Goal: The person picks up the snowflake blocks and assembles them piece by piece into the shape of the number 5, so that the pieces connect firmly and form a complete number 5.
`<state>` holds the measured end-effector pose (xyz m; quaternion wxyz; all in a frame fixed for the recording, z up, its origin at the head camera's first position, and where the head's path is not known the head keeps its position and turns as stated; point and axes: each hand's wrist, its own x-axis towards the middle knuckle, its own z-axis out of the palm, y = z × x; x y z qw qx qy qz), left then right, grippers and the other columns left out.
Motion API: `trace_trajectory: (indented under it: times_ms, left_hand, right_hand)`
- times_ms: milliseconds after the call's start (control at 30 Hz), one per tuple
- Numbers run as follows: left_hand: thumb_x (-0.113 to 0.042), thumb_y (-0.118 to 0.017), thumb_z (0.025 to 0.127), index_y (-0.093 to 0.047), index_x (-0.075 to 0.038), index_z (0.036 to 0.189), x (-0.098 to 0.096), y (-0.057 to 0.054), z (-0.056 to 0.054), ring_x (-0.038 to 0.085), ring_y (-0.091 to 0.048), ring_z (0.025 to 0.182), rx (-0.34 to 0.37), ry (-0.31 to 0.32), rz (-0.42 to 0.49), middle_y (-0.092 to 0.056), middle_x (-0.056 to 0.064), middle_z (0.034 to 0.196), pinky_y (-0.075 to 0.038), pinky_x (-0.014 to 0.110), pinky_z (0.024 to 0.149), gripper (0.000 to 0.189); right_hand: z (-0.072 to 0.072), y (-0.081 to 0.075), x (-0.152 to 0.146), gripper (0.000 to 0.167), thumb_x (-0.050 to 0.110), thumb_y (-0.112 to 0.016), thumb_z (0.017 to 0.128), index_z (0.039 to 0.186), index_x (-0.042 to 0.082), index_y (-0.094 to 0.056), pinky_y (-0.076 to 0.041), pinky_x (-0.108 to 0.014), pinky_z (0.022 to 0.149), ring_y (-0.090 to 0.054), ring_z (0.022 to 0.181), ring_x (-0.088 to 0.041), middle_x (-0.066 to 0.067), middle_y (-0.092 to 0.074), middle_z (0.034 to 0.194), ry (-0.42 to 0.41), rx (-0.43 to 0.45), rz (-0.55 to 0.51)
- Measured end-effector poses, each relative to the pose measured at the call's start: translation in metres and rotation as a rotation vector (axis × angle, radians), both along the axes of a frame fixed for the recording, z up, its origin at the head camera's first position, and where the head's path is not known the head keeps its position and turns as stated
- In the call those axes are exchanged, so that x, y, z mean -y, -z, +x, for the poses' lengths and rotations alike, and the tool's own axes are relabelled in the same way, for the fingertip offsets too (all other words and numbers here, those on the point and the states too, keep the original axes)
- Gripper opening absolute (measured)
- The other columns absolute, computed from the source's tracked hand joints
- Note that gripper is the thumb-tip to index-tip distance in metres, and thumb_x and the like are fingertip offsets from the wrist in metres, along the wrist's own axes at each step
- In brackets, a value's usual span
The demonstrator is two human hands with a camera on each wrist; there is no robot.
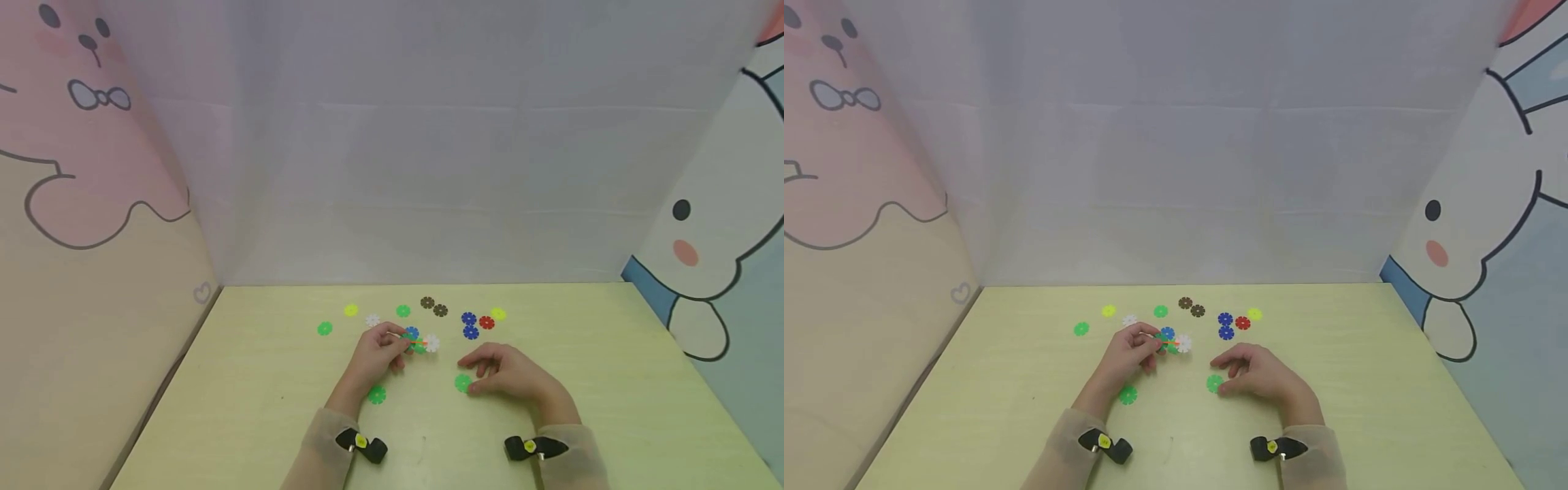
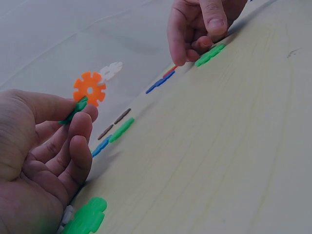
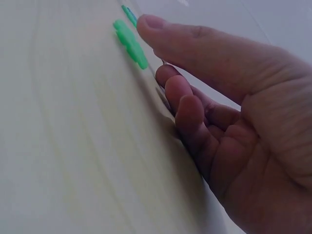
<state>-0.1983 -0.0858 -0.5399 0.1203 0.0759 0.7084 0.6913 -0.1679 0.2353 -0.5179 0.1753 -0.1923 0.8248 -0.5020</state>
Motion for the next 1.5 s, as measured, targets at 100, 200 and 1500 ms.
trace_trajectory:
  times_ms: [100,200,1500]
  left_hand:
    - [-0.013,-0.074,0.105,-0.068,0.001,0.119,0.000,0.000,0.000,0.016,-0.064,0.060,0.000,0.001,-0.004,-0.076,0.016,0.086,-0.057,0.027,0.059,0.021]
    - [-0.013,-0.074,0.105,-0.068,0.001,0.118,0.000,0.000,0.000,0.015,-0.064,0.059,-0.004,0.001,-0.004,-0.077,0.017,0.087,-0.057,0.027,0.058,0.021]
    - [-0.010,-0.072,0.106,-0.068,0.001,0.119,-0.001,-0.002,0.000,0.013,-0.062,0.058,-0.009,0.006,0.023,-0.080,0.016,0.092,-0.056,0.026,0.057,0.018]
  right_hand:
    - [0.000,0.001,0.002,0.042,0.015,-0.096,0.085,0.123,0.010,-0.080,-0.053,-0.024,0.075,-0.064,0.089,-0.018,-0.006,-0.074,0.104,0.003,-0.013,0.019]
    - [-0.001,0.000,0.005,0.039,0.017,-0.096,0.084,0.120,0.013,-0.082,-0.052,-0.025,0.076,-0.063,0.089,-0.019,-0.003,-0.074,0.105,0.003,-0.032,0.049]
    - [-0.010,0.002,0.041,0.018,0.008,-0.086,0.094,0.108,0.001,-0.077,-0.062,-0.025,0.085,-0.074,0.093,-0.018,-0.009,-0.078,0.105,0.428,-0.014,-0.214]
